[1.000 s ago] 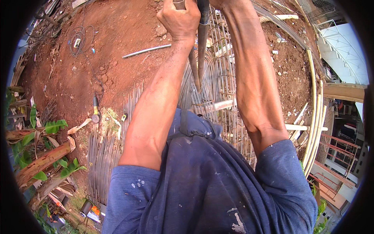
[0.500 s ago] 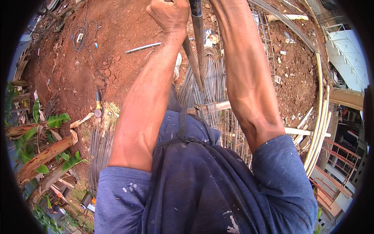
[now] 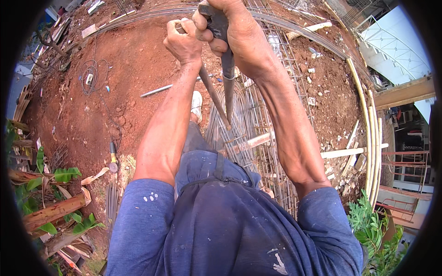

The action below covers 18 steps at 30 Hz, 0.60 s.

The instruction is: The person uses a long metal bar to bend and align steel rebar rods into a cylindrical cage structure on a construction site. They repeatedly insert the bar into the rebar mesh and twist it to tighten the shape, while another worker assists nearby.

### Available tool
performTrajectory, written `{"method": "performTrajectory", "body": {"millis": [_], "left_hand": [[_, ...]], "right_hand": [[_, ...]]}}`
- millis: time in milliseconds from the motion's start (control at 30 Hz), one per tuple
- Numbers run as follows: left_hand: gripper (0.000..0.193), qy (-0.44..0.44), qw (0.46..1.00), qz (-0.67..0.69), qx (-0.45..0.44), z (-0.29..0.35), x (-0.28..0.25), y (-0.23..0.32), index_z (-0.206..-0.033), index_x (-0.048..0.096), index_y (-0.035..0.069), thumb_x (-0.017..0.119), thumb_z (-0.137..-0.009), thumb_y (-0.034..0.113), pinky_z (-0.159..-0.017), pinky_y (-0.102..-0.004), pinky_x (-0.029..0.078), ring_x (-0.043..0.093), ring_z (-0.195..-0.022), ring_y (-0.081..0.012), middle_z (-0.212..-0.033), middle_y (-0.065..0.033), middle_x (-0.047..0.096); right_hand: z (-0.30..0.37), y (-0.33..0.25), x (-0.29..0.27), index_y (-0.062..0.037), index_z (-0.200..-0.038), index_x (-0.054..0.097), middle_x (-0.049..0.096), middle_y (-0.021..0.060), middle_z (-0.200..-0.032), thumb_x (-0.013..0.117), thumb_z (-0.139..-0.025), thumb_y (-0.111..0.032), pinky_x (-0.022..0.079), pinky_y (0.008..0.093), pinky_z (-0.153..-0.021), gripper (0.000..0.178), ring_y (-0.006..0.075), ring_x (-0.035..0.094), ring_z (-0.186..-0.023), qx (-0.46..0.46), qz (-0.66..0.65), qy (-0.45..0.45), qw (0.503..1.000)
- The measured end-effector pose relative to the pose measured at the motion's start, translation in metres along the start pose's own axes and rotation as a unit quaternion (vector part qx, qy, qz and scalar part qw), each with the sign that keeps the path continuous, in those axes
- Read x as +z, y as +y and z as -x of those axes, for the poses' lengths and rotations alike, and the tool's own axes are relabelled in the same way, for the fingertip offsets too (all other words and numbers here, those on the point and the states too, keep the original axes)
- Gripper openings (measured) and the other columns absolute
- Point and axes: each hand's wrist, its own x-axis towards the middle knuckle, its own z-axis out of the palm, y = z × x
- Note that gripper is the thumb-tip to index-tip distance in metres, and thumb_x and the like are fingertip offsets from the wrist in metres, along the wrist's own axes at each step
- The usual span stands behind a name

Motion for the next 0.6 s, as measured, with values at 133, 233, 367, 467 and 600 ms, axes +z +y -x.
{"method": "performTrajectory", "body": {"millis": [133,233,367,467,600], "left_hand": [[0.022,-0.018,0.998,-0.033,-0.048,-0.002,0.004,-0.024,-0.079,0.060,0.003,0.067,-0.082,0.024,-0.058,-0.0407,0.050,0.067,-0.060,-0.0264,-0.064,-0.0116,0.066],[0.025,-0.061,0.992,0.001,-0.107,0.005,0.011,-0.031,-0.081,0.061,0.001,0.061,-0.088,0.025,-0.058,-0.0411,0.048,0.064,-0.061,-0.0275,-0.066,-0.0141,0.064],[0.028,-0.047,0.994,0.007,-0.098,0.005,0.017,-0.031,-0.080,0.060,0.000,0.059,-0.091,0.026,-0.055,-0.0417,0.046,0.062,-0.058,-0.0289,-0.066,-0.0161,0.063],[0.028,-0.053,0.990,0.027,-0.125,0.002,0.016,-0.029,-0.081,0.059,0.000,0.060,-0.091,0.026,-0.054,-0.0422,0.046,0.062,-0.058,-0.0287,-0.064,-0.0160,0.062],[0.025,-0.067,0.992,-0.040,-0.096,0.004,0.013,-0.026,-0.081,0.059,0.001,0.059,-0.092,0.023,-0.054,-0.0441,0.045,0.062,-0.058,-0.0320,-0.064,-0.0178,0.061]], "right_hand": [[-0.049,0.025,-0.008,-0.0140,-0.075,0.052,0.048,-0.0036,-0.065,0.042,-0.098,-0.049,0.032,0.0201,-0.049,0.043,0.0052,0.041,-0.054,0.074,-0.053,0.007,0.996],[-0.069,0.042,-0.015,-0.0141,-0.076,0.051,0.050,-0.0027,-0.066,0.043,-0.098,-0.046,0.031,0.0206,-0.047,0.040,0.0057,0.042,-0.054,0.075,-0.063,0.015,0.995],[-0.087,0.052,-0.021,-0.0128,-0.076,0.051,0.051,-0.0017,-0.067,0.044,-0.098,-0.044,0.031,0.0210,-0.045,0.039,0.0058,0.043,-0.055,0.080,-0.106,0.032,0.991],[-0.101,0.055,-0.023,-0.0111,-0.073,0.053,0.049,-0.0013,-0.062,0.046,-0.094,-0.046,0.031,0.0222,-0.045,0.042,0.0071,0.041,-0.051,0.102,-0.055,0.046,0.992],[-0.125,0.068,-0.013,-0.0101,-0.070,0.055,0.047,-0.0011,-0.060,0.048,-0.092,-0.049,0.030,0.0234,-0.044,0.045,0.0087,0.039,-0.049,0.083,-0.029,0.047,0.995]]}}
